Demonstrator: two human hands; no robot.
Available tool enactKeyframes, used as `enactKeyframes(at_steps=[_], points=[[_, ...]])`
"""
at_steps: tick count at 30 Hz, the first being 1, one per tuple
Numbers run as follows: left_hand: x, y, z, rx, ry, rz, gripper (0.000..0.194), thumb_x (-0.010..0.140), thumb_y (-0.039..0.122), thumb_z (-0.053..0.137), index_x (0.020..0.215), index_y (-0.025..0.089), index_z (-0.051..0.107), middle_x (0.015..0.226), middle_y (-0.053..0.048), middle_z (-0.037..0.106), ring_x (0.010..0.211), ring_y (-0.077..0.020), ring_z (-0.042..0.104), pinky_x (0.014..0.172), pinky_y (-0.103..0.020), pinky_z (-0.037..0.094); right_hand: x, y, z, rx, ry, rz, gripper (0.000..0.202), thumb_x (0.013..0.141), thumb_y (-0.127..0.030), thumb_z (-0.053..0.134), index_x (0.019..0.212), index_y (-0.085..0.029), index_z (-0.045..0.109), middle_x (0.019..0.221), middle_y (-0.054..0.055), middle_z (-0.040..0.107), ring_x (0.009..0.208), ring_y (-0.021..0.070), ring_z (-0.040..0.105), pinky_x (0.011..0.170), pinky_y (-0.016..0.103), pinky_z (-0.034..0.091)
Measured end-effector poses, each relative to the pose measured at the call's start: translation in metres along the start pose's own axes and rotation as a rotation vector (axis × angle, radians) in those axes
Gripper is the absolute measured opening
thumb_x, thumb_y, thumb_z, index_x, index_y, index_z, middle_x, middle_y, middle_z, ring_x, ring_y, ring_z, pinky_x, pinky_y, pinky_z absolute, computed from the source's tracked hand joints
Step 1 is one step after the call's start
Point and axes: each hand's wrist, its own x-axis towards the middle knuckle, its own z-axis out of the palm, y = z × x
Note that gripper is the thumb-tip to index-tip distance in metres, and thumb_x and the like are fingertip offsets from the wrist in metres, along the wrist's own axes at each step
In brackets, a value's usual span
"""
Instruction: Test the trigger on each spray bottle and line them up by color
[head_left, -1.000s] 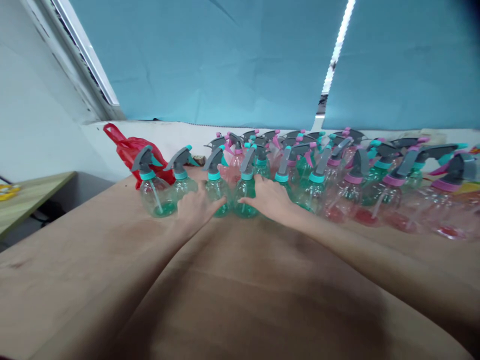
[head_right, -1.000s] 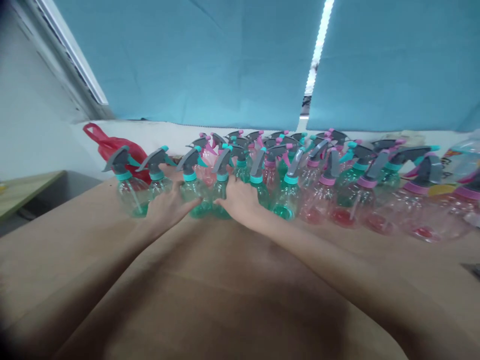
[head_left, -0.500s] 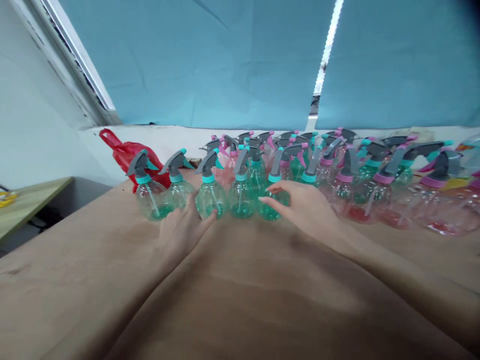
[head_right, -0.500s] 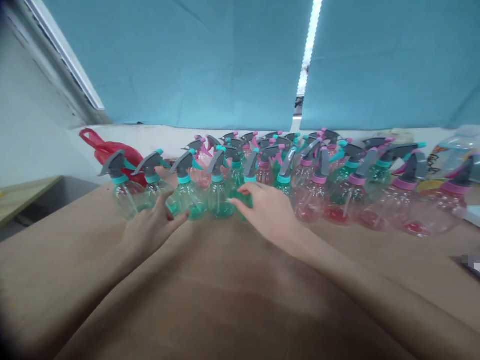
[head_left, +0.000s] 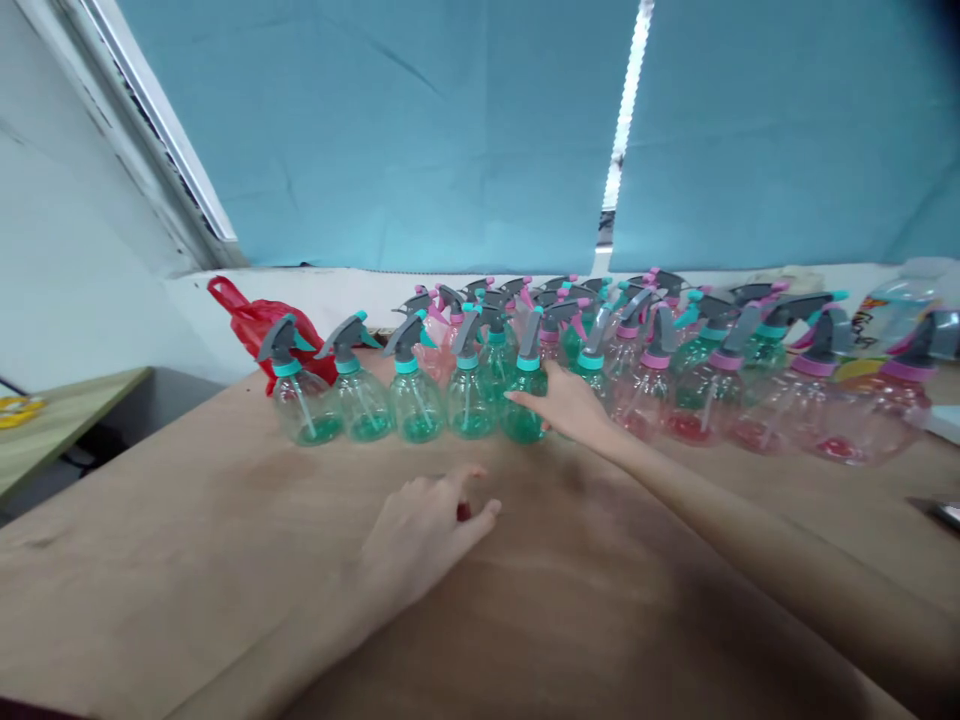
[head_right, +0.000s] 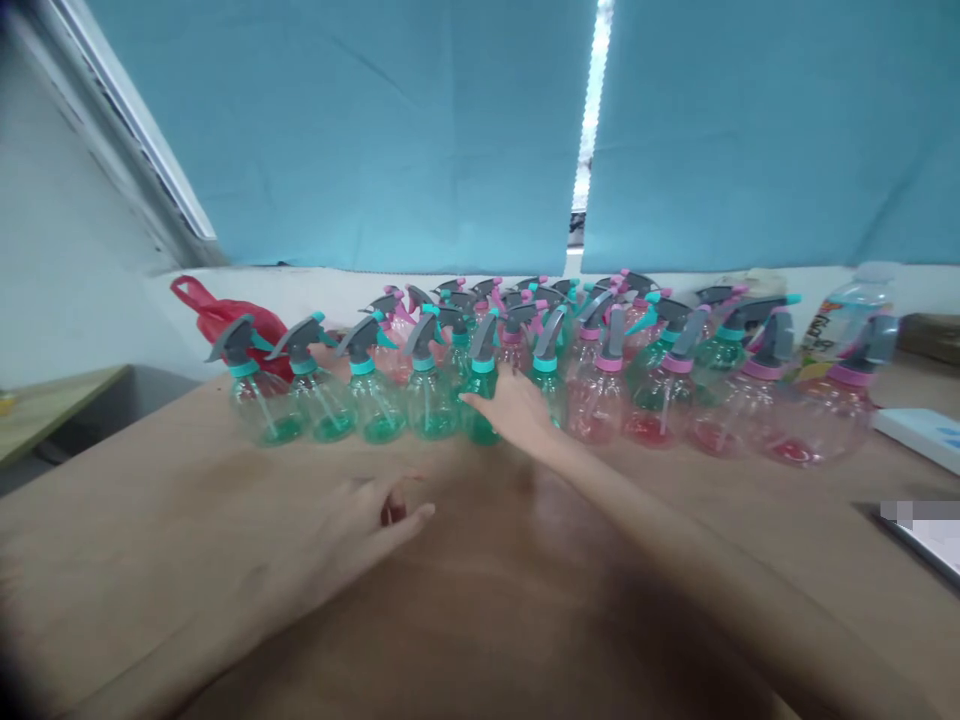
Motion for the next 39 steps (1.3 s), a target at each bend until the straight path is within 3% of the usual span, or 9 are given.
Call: enactKeyframes(at_steps=[4, 9, 14, 17, 23, 27, 29, 33, 39], points=[[0.009, 0.006, 0.003, -0.169, 0.042, 0.082, 0.031, 0.087, 0.044, 0.051, 0.109, 0.024, 0.063, 0.073, 0.002, 0.068, 0.069, -0.0195, 0.065, 0.063, -0.03, 0.045, -0.006, -0.002, -0.002, -0.022, 0.003, -0.007, 0.053, 0.082, -0.055, 0.058, 0.114, -0.012, 0.055, 0.099, 0.016, 0.067, 0.082, 0.0298, 0.068, 0.064, 0.038, 0.049], [0.033, 0.028, 0.0, -0.336, 0.255, 0.111, 0.042, 0.087, 0.043, 0.055, 0.121, 0.019, 0.052, 0.109, -0.008, 0.065, 0.098, -0.0217, 0.063, 0.079, -0.033, 0.051, -0.047, -0.002, -0.016, -0.08, 0.004, -0.107, 0.05, 0.084, -0.048, 0.057, 0.118, -0.012, 0.052, 0.114, 0.02, 0.063, 0.097, 0.0362, 0.065, 0.07, 0.042, 0.05], [0.046, 0.062, 0.006, -0.452, 0.288, 0.234, 0.066, 0.079, 0.043, 0.067, 0.135, 0.02, 0.04, 0.137, -0.011, 0.049, 0.121, -0.023, 0.053, 0.092, -0.034, 0.05, -0.097, 0.008, -0.037, -0.117, -0.028, -0.236, 0.045, 0.082, -0.052, 0.059, 0.111, -0.017, 0.056, 0.101, 0.012, 0.066, 0.082, 0.0314, 0.068, 0.058, 0.038, 0.05], [0.042, 0.086, 0.012, -0.501, 0.278, 0.316, 0.065, 0.079, 0.04, 0.068, 0.133, 0.018, 0.041, 0.129, -0.013, 0.054, 0.109, -0.0249, 0.059, 0.09, -0.039, 0.05, -0.119, 0.02, -0.045, -0.181, 0.023, -0.355, 0.053, 0.083, -0.063, 0.054, 0.105, -0.016, 0.059, 0.094, 0.012, 0.067, 0.073, 0.03, 0.069, 0.05, 0.036, 0.05], [0.035, 0.118, 0.032, -0.536, 0.348, 0.353, 0.024, 0.084, 0.024, 0.055, 0.107, 0.019, 0.052, 0.098, -0.006, 0.062, 0.092, -0.0232, 0.061, 0.083, -0.041, 0.05, -0.147, 0.047, -0.056, -0.184, 0.119, -0.449, 0.073, 0.088, -0.073, 0.03, 0.12, -0.012, 0.055, 0.102, 0.017, 0.068, 0.084, 0.0323, 0.069, 0.052, 0.039, 0.055], [0.042, 0.123, 0.045, -0.662, 0.361, 0.354, 0.026, 0.08, 0.02, 0.051, 0.106, 0.021, 0.051, 0.094, -0.004, 0.061, 0.086, -0.0207, 0.062, 0.078, -0.038, 0.05, -0.148, 0.086, -0.061, -0.127, 0.011, -0.479, 0.071, 0.088, -0.071, 0.038, 0.128, -0.013, 0.051, 0.107, 0.017, 0.068, 0.095, 0.0321, 0.067, 0.07, 0.046, 0.058], [0.048, 0.123, 0.048, -0.671, 0.359, 0.364, 0.024, 0.079, 0.02, 0.05, 0.102, 0.021, 0.052, 0.095, -0.003, 0.061, 0.086, -0.0201, 0.063, 0.078, -0.037, 0.049, -0.144, 0.113, -0.06, -0.105, -0.033, -0.486, 0.071, 0.087, -0.068, 0.045, 0.133, -0.013, 0.047, 0.119, 0.018, 0.064, 0.108, 0.0329, 0.062, 0.088, 0.051, 0.053], [0.056, 0.124, 0.049, -0.687, 0.352, 0.374, 0.023, 0.076, 0.021, 0.051, 0.099, 0.023, 0.052, 0.087, 0.0, 0.059, 0.079, -0.0186, 0.062, 0.073, -0.034, 0.048, -0.135, 0.16, -0.054, -0.106, -0.123, -0.505, 0.07, 0.086, -0.062, 0.053, 0.14, -0.018, 0.043, 0.133, 0.017, 0.058, 0.123, 0.0339, 0.053, 0.099, 0.056, 0.045], [0.06, 0.131, 0.043, -0.662, 0.298, 0.341, 0.014, 0.074, 0.022, 0.051, 0.087, 0.022, 0.048, 0.073, 0.003, 0.052, 0.065, -0.015, 0.051, 0.062, -0.03, 0.042, -0.135, 0.178, -0.053, -0.037, -0.245, -0.428, 0.074, 0.085, -0.061, 0.056, 0.145, -0.022, 0.039, 0.145, 0.014, 0.047, 0.134, 0.0317, 0.042, 0.109, 0.055, 0.034]])
